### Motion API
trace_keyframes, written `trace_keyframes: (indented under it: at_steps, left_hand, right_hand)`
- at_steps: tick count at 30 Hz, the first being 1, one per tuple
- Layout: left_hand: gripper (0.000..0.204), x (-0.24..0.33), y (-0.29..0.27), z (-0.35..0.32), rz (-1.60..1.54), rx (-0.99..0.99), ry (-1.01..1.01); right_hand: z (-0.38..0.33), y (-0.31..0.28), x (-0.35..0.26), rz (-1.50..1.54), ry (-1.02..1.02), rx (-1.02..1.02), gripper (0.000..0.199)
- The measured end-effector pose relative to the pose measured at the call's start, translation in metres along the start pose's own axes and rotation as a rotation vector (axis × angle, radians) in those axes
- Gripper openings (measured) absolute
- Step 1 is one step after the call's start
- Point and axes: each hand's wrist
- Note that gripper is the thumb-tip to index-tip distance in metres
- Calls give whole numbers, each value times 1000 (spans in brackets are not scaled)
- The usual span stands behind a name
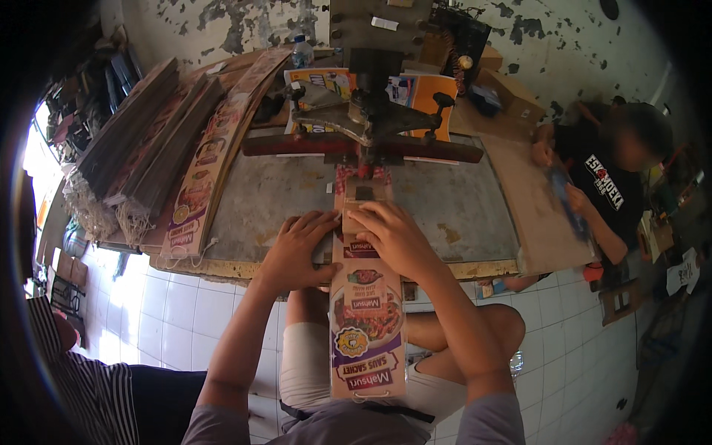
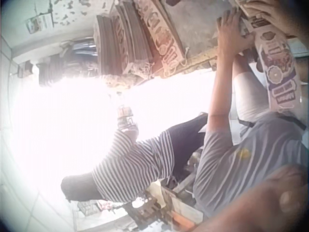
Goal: The person aligns printed packaging strips under a manual press, pulls down the press handle to apply pressure, and repeats this for multiple strips.
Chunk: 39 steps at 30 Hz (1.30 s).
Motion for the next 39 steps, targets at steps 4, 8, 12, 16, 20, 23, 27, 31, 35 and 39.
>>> trace_keyframes:
  at_steps: [4,8,12,16,20,23,27,31,35,39]
  left_hand:
    - [84,0,1,-1,-9,1,-1]
    - [84,1,-1,0,-14,-14,-11]
    - [84,-1,-2,0,-11,-21,-17]
    - [85,1,-1,1,-12,-16,-19]
    - [85,1,-1,1,-16,-16,-22]
    - [85,2,-3,1,-16,-22,-24]
    - [85,2,-2,1,-7,-24,-27]
    - [85,1,-1,0,-6,-28,-25]
    - [85,3,-3,2,-3,-40,-27]
    - [85,2,-2,1,7,-40,-26]
  right_hand:
    - [16,9,18,-26,3,24,52]
    - [18,13,20,-45,-27,19,52]
    - [16,14,17,-37,-25,24,53]
    - [17,14,18,-36,-27,40,53]
    - [17,12,17,-23,-26,40,52]
    - [19,13,20,-18,-13,44,52]
    - [17,15,21,-16,0,50,51]
    - [12,16,23,-38,-6,98,50]
    - [8,20,23,-29,10,154,41]
    - [8,12,12,30,49,187,38]
Point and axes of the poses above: each hand's wrist, its own z-axis towards the middle knuckle, its own y-axis out of the palm, x = y × z, and after that the axes turned 9 degrees about z, right-handed
